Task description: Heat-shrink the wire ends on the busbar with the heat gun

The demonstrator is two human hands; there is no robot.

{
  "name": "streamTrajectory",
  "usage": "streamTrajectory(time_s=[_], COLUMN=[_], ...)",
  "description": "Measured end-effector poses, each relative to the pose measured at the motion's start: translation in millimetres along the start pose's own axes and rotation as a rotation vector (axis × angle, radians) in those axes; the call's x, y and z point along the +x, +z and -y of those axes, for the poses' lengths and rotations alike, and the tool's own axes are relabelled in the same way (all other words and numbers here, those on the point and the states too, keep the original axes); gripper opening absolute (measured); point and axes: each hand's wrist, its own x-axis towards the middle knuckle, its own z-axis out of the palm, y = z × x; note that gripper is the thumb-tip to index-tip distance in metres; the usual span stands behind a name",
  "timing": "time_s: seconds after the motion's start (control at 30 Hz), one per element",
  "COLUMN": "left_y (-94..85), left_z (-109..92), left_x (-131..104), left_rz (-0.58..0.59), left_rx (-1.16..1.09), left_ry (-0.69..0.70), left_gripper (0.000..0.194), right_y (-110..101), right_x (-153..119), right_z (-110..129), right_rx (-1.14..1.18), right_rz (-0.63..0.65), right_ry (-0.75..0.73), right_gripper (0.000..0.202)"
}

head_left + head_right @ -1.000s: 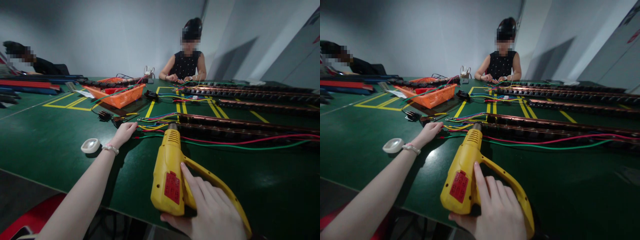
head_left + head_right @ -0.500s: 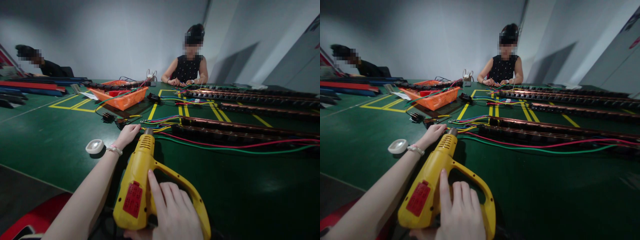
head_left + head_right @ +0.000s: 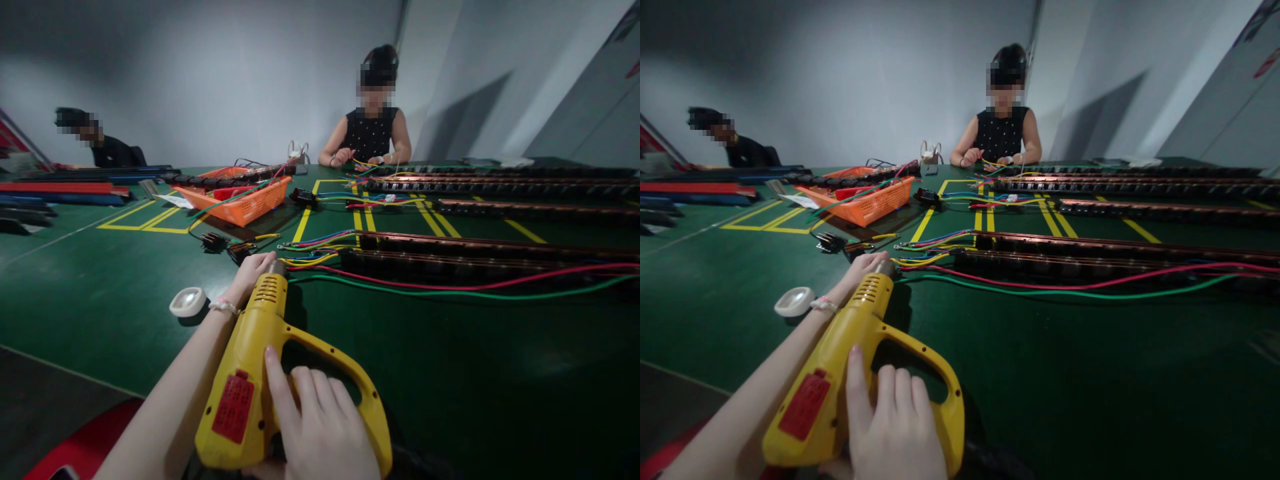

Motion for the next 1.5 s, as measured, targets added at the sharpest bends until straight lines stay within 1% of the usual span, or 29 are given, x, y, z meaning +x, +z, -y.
streamTrajectory(time_s=[0.13,0.3,0.43,0.57,0.73,0.83,0.93,1.03,1.17,1.3,1.5], left_y=[0.2,3.2,4.2,3.3,2.7,3.2,4.3,5.3,6.3,7.3,10.5], left_z=[0.9,6.5,11.7,11.4,8.1,9.2,11.3,11.9,10.2,9.5,11.9], left_x=[0.3,0.2,1.0,1.4,0.8,1.1,2.1,3.2,4.9,6.8,8.6], left_rz=[0.002,-0.004,0.008,0.030,0.041,0.035,0.030,0.015,-0.051,-0.118,-0.141], left_rx=[0.030,0.052,0.060,0.057,0.076,0.078,0.066,0.030,-0.105,-0.209,-0.272], left_ry=[0.016,0.031,0.047,0.069,0.065,0.045,0.020,0.006,-0.009,-0.012,-0.034], left_gripper=[0.041,0.043,0.047,0.046,0.046,0.048,0.049,0.048,0.047,0.046,0.051], right_y=[-3.5,-13.4,-20.4,-25.2,-31.5,-34.7,-36.0,-35.1,-31.4,-29.0,-21.1], right_x=[-0.8,-1.7,-7.4,-20.3,-35.8,-38.1,-37.3,-37.0,-37.2,-32.2,-20.5], right_z=[-9.7,-28.2,-45.3,-61.6,-79.9,-85.3,-84.5,-79.5,-70.2,-58.0,-34.3], right_rx=[0.031,0.107,0.118,0.133,0.030,-0.029,-0.046,-0.055,-0.068,-0.075,-0.063], right_rz=[0.041,0.122,0.116,0.093,0.105,0.073,0.052,0.071,0.089,0.097,0.096], right_ry=[-0.027,0.000,0.005,0.039,0.141,0.167,0.172,0.177,0.170,0.128,0.027], right_gripper=[0.073,0.086,0.083,0.081,0.086,0.087,0.085,0.086,0.086,0.088,0.093])
